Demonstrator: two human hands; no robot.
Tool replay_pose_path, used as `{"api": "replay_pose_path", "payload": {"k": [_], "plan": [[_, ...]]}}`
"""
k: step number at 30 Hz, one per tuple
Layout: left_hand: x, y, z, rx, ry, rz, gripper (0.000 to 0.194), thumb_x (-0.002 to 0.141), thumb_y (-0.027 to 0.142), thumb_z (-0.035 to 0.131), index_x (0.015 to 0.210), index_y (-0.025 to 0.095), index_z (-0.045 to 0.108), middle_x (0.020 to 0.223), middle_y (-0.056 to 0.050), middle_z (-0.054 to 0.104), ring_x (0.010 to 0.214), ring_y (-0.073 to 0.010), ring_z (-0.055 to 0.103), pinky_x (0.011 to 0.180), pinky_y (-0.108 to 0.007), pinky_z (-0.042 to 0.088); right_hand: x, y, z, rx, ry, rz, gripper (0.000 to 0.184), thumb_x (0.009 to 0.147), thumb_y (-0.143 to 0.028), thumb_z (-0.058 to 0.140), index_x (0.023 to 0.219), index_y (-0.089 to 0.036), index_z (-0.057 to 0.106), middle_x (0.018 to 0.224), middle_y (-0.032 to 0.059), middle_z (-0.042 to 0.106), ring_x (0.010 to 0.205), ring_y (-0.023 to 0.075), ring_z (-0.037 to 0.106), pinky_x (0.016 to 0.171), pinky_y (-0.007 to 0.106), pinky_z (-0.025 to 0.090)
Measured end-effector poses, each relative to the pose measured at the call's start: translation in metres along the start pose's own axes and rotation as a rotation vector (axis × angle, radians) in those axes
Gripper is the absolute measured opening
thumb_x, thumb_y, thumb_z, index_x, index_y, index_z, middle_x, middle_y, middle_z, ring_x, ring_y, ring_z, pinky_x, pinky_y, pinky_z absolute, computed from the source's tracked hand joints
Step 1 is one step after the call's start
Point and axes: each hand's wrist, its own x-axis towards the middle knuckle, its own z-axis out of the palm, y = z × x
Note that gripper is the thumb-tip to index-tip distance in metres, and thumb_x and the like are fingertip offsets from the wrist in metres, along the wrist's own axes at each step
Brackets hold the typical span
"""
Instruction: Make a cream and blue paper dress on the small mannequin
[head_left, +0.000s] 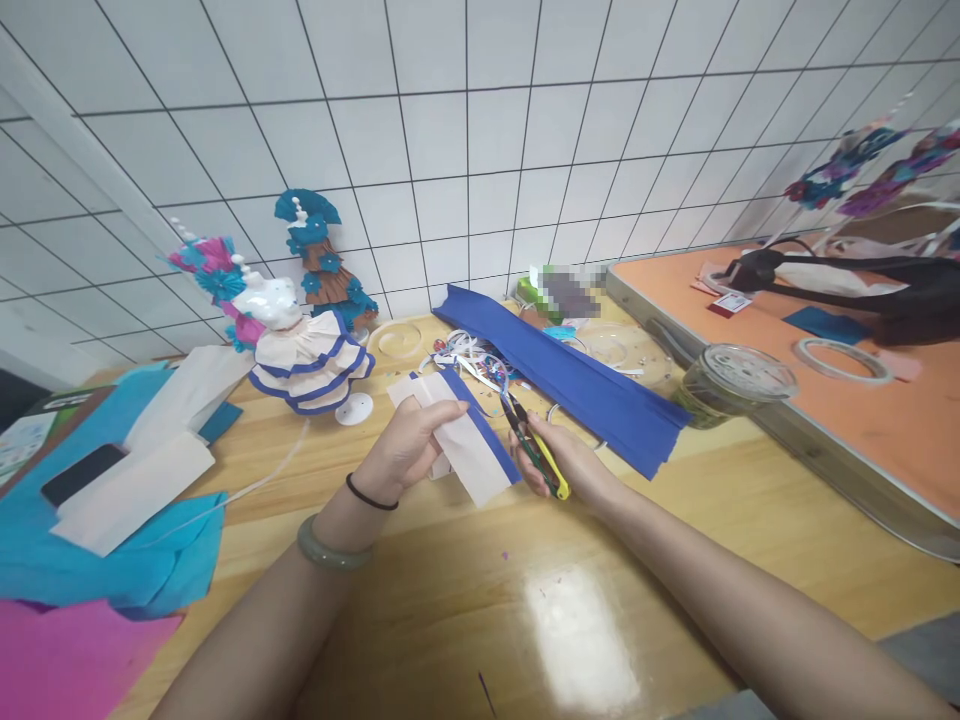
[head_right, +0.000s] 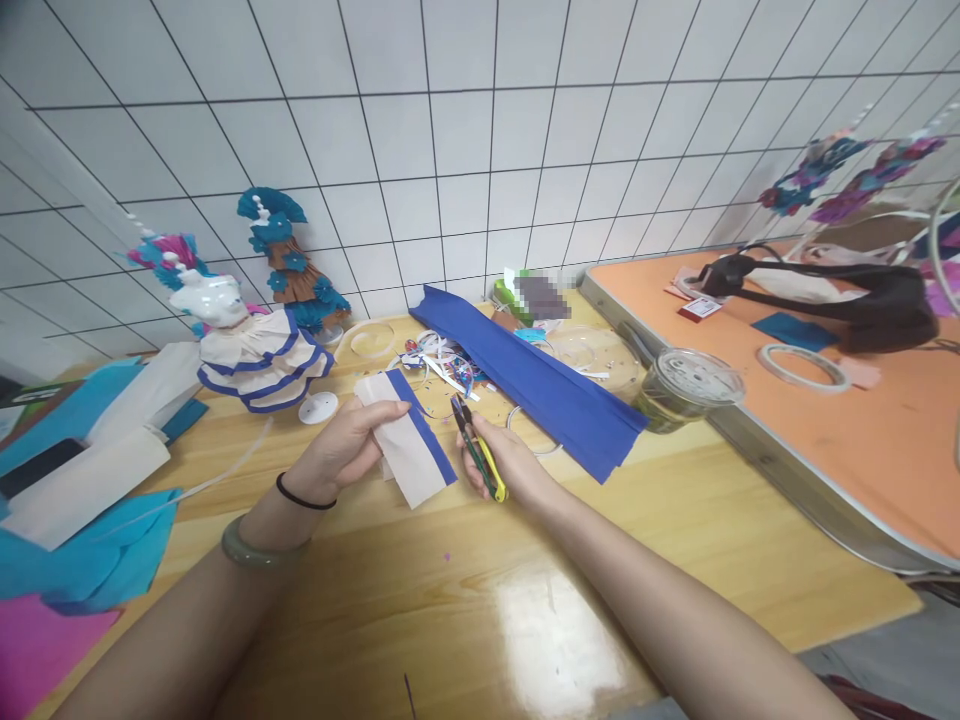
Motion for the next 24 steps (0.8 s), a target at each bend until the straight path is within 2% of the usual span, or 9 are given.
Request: {"api": "replay_pose_path", "payload": {"k": [5,9,12,15,17,20,22,24], "plan": [[0.000,0.001,-0.001,0.016,-0.011,-0.003,0.020,0.065,0.013,0.068,0.085,0.010,0.065,0.072,-0.005,0.069,0.065,-0.0164,0.064,0.064,-0.028,0.051,0.006,-0.008,-0.005,0.267,0.229,0.079,0.035,0.085,-0.051,0.042,0.078,-0.018,0.051,0.039,-0.0066,0.043,0.030,0.0074,0.035,0.032,0.017,0.027],[0.000,0.002,-0.002,0.013,0.010,-0.009,0.017,0.065,0.013,0.068,0.082,0.012,0.065,0.072,-0.004,0.070,0.064,-0.0164,0.064,0.065,-0.028,0.051,0.004,-0.012,-0.004,0.228,0.341,-0.089,0.036,0.081,-0.055,0.046,0.080,-0.019,0.050,0.040,-0.0062,0.045,0.032,0.0082,0.037,0.034,0.019,0.029],[0.001,0.003,-0.003,0.035,0.039,-0.003,0.016,0.065,0.016,0.068,0.081,0.013,0.064,0.073,-0.002,0.069,0.063,-0.0147,0.064,0.062,-0.027,0.051,0.000,-0.009,-0.001,0.046,0.308,-0.182,0.041,0.083,-0.059,0.040,0.083,-0.019,0.050,0.041,-0.0053,0.047,0.033,0.0101,0.039,0.035,0.021,0.030],[0.002,0.001,-0.005,0.081,0.092,0.026,0.020,0.065,0.018,0.069,0.083,0.015,0.062,0.075,-0.001,0.068,0.065,-0.0147,0.063,0.061,-0.027,0.051,-0.002,-0.005,0.000,-0.128,0.183,-0.224,0.042,0.084,-0.059,0.039,0.086,-0.019,0.050,0.041,-0.0064,0.045,0.033,0.0097,0.037,0.036,0.021,0.030],[0.004,0.000,-0.006,0.105,0.111,0.050,0.023,0.065,0.018,0.070,0.086,0.016,0.061,0.077,-0.001,0.068,0.068,-0.0160,0.063,0.063,-0.029,0.051,-0.003,-0.003,0.001,-0.168,0.106,-0.237,0.041,0.082,-0.058,0.044,0.085,-0.019,0.051,0.040,-0.0082,0.042,0.032,0.0081,0.033,0.037,0.021,0.028],[0.005,-0.003,-0.006,0.130,0.091,0.064,0.028,0.064,0.018,0.070,0.091,0.016,0.061,0.082,-0.002,0.068,0.073,-0.0180,0.064,0.068,-0.032,0.051,-0.003,-0.002,0.002,-0.142,0.043,-0.190,0.039,0.075,-0.052,0.059,0.089,-0.017,0.052,0.041,-0.0107,0.037,0.032,0.0051,0.026,0.036,0.020,0.021],[0.004,-0.004,-0.006,0.146,0.080,0.062,0.030,0.064,0.017,0.070,0.092,0.015,0.061,0.083,-0.003,0.068,0.074,-0.0186,0.064,0.070,-0.033,0.051,-0.004,-0.001,0.004,-0.120,0.045,-0.131,0.041,0.068,-0.044,0.070,0.094,-0.017,0.054,0.045,-0.0105,0.039,0.034,0.0040,0.026,0.037,0.019,0.018],[0.004,-0.004,-0.004,0.152,0.080,0.058,0.031,0.063,0.017,0.071,0.092,0.014,0.061,0.084,-0.004,0.068,0.076,-0.0190,0.064,0.071,-0.033,0.051,-0.005,-0.001,0.007,-0.089,0.064,-0.068,0.039,0.063,-0.038,0.075,0.091,-0.017,0.056,0.047,-0.0102,0.039,0.036,0.0037,0.026,0.037,0.019,0.016]]}}
